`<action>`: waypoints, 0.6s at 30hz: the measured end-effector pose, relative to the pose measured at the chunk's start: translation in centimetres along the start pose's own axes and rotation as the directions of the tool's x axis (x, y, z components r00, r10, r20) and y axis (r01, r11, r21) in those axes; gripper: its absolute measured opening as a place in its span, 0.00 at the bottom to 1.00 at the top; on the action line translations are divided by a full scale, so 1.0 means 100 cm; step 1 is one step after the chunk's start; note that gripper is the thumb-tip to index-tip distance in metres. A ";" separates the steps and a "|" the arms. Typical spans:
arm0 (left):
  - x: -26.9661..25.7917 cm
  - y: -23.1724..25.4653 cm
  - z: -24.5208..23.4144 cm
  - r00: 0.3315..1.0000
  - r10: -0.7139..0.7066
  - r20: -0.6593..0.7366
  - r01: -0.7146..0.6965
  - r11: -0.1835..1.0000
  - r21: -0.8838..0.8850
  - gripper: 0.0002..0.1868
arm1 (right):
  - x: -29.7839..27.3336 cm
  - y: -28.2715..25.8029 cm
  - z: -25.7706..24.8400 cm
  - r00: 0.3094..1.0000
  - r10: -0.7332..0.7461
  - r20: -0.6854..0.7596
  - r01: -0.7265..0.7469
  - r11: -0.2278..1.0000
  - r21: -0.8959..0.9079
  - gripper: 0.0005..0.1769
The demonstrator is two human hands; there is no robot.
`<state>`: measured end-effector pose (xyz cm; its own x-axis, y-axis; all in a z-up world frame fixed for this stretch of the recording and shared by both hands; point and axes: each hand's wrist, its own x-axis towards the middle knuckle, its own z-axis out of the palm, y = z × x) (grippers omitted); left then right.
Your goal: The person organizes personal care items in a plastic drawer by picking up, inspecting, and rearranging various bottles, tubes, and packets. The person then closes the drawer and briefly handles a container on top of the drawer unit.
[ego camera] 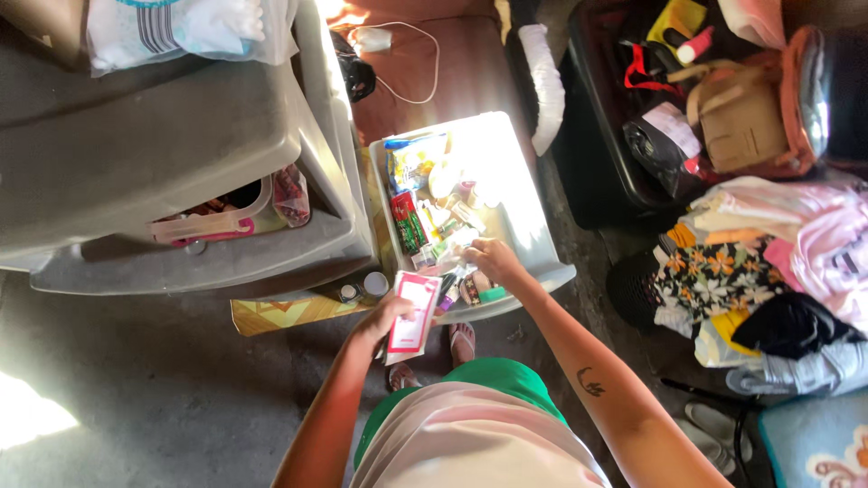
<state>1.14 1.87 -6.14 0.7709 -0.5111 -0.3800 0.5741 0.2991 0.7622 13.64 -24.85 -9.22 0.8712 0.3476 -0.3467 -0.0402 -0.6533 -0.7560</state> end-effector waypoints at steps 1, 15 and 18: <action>0.004 0.002 0.003 1.000 -0.004 -0.012 0.004 0.999 0.034 0.42 | -0.004 -0.005 -0.002 0.999 -0.034 -0.018 0.033 0.998 -0.056 0.23; 0.002 0.024 0.031 0.998 -0.001 -0.056 0.000 1.000 -0.004 0.45 | -0.075 -0.054 -0.011 0.960 -0.138 -0.244 0.149 0.989 0.025 0.12; 0.007 0.018 0.026 0.997 -0.015 -0.075 0.013 0.999 -0.030 0.46 | -0.089 -0.064 -0.004 0.884 -0.223 -0.410 0.295 0.948 0.121 0.12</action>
<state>1.98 -0.02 -3.71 0.7808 -0.4536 -0.4296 0.5918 0.3167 0.7413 6.38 -24.03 -1.08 0.9800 0.1775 0.0898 0.1600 -0.4351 -0.8860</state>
